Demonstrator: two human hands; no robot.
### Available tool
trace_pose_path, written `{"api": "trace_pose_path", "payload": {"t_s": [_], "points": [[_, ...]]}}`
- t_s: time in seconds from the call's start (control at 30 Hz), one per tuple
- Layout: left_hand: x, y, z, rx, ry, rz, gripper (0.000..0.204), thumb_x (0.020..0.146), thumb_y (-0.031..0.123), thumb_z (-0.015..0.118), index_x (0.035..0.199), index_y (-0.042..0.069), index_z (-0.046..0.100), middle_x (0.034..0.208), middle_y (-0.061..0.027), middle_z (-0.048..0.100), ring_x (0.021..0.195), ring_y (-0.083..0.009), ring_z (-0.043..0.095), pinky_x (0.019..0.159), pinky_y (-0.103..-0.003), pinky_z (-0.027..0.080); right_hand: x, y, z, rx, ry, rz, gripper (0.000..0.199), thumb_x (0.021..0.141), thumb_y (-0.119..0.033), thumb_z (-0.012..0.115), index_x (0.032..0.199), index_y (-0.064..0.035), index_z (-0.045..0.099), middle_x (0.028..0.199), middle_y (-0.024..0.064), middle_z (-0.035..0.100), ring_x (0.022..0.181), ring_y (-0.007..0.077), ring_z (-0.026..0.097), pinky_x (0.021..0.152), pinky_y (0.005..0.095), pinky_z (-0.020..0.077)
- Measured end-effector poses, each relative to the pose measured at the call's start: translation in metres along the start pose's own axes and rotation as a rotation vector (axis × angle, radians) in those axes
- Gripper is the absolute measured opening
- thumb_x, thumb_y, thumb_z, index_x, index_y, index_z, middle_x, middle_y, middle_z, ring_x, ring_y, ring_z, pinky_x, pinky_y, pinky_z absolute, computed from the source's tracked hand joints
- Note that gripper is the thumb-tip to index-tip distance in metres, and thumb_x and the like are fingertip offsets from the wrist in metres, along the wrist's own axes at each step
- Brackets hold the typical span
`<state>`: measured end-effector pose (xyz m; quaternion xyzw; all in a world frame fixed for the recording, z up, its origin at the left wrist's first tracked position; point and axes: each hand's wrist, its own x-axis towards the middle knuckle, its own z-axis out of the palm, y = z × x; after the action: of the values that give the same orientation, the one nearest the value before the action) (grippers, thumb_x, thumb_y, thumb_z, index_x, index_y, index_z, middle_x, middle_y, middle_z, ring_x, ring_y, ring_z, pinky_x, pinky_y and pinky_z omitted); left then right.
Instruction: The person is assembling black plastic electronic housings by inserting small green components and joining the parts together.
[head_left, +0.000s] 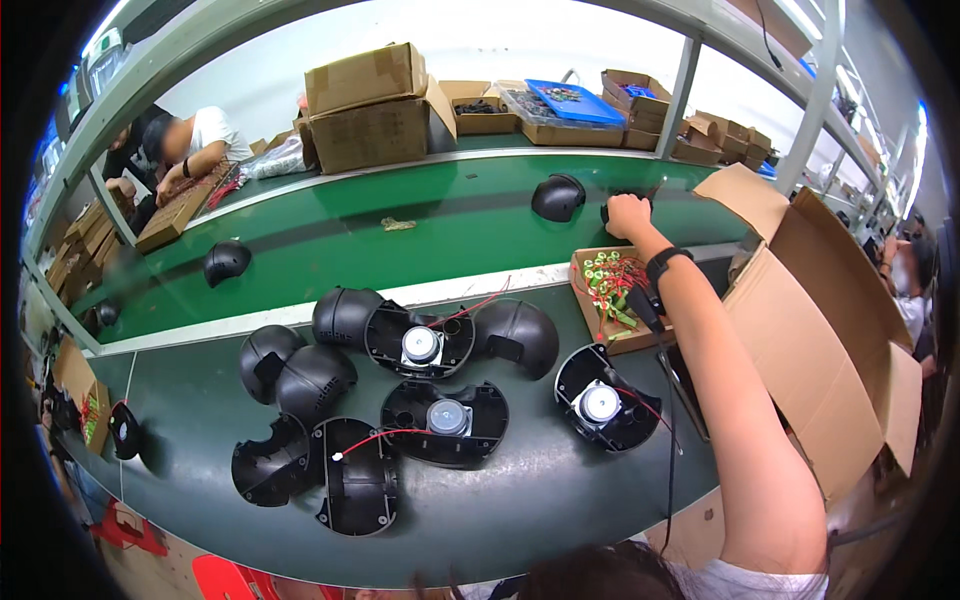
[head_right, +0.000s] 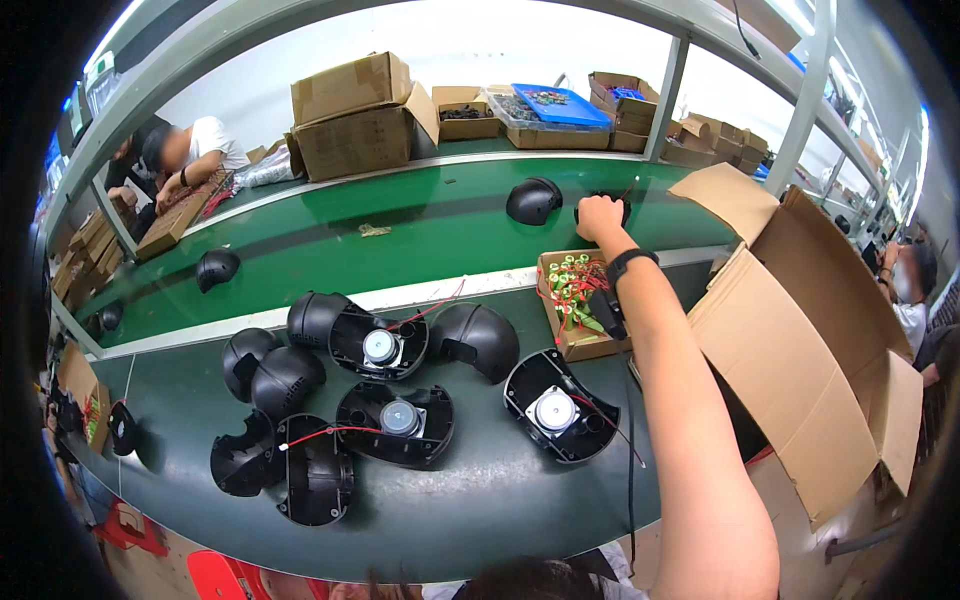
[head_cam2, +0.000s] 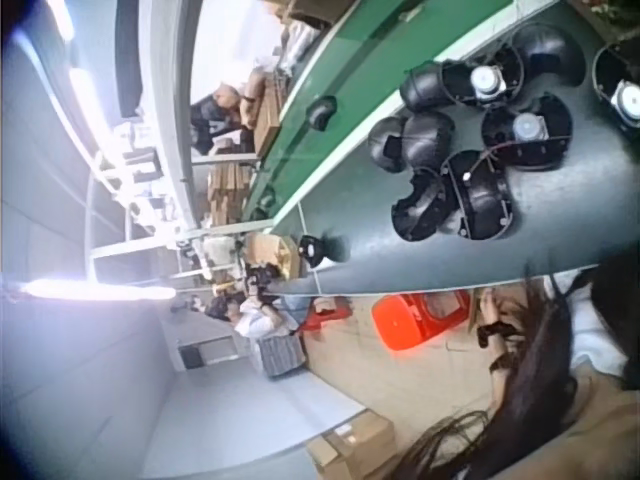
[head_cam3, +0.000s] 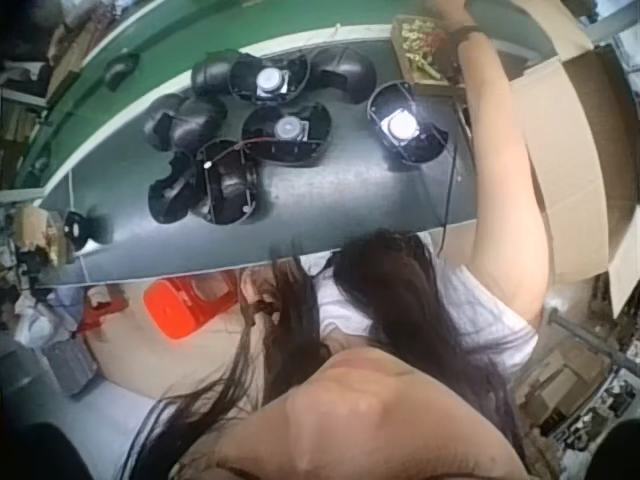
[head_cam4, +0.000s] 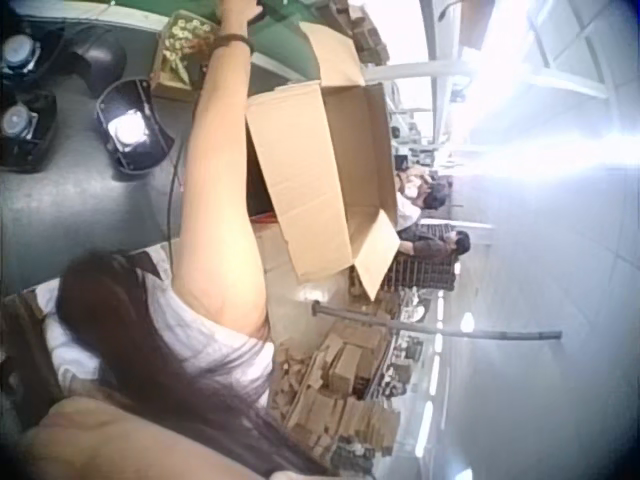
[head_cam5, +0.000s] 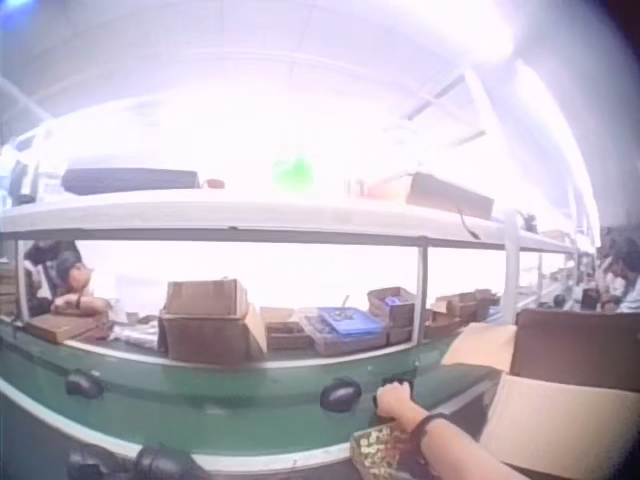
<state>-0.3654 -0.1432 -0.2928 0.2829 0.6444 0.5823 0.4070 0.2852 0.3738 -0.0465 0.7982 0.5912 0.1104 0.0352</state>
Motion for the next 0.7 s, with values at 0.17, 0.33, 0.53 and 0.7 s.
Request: {"api": "trace_pose_path", "payload": {"t_s": [0.17,0.33,0.53,0.7], "points": [[-0.033,0.026,0.005,-0.037,0.010,-0.048,0.032,0.092,0.018,0.062,0.118,-0.001,0.060,0.109,-0.0141,0.064,0.096,-0.0245,0.062,0.083,-0.035,0.052,-0.021,0.031,-0.033,0.475,0.083,-0.218,0.034,0.069,-0.025,0.075,0.093,-0.0018,0.069,0.092,0.0169,0.071,0.085,0.0317,0.068,0.078,0.0398,0.0515],[-0.057,0.147,0.061,0.395,0.600,0.666,0.023,0.095,0.014,0.053,0.103,-0.004,0.065,0.092,-0.0124,0.065,0.083,-0.0247,0.061,0.074,-0.034,0.050,-0.194,-0.024,-0.157,0.775,0.023,-0.745,0.034,0.069,-0.018,0.074,0.094,0.0008,0.062,0.083,0.0108,0.065,0.081,0.0246,0.064,0.073,0.0368,0.0513],[-0.048,0.238,0.193,0.934,-0.324,1.314,0.037,0.073,0.026,0.075,0.103,0.007,0.065,0.109,-0.0127,0.062,0.103,-0.0323,0.060,0.092,-0.052,0.043,-0.371,-0.056,-0.174,0.402,-0.188,-1.238,0.028,0.066,-0.019,0.073,0.083,-0.0038,0.058,0.085,0.0088,0.056,0.085,0.0256,0.058,0.060,0.0386,0.0516],[-0.017,0.258,0.300,1.336,-0.593,1.341,0.076,0.069,0.028,0.078,0.138,0.017,0.049,0.147,-0.0137,0.039,0.138,-0.0329,0.034,0.108,-0.055,0.031,-0.386,-0.081,-0.107,0.516,-0.087,-1.221,0.033,0.067,-0.016,0.075,0.093,-0.0024,0.059,0.091,0.0092,0.055,0.091,0.0268,0.055,0.072,0.0383,0.0499]]}}
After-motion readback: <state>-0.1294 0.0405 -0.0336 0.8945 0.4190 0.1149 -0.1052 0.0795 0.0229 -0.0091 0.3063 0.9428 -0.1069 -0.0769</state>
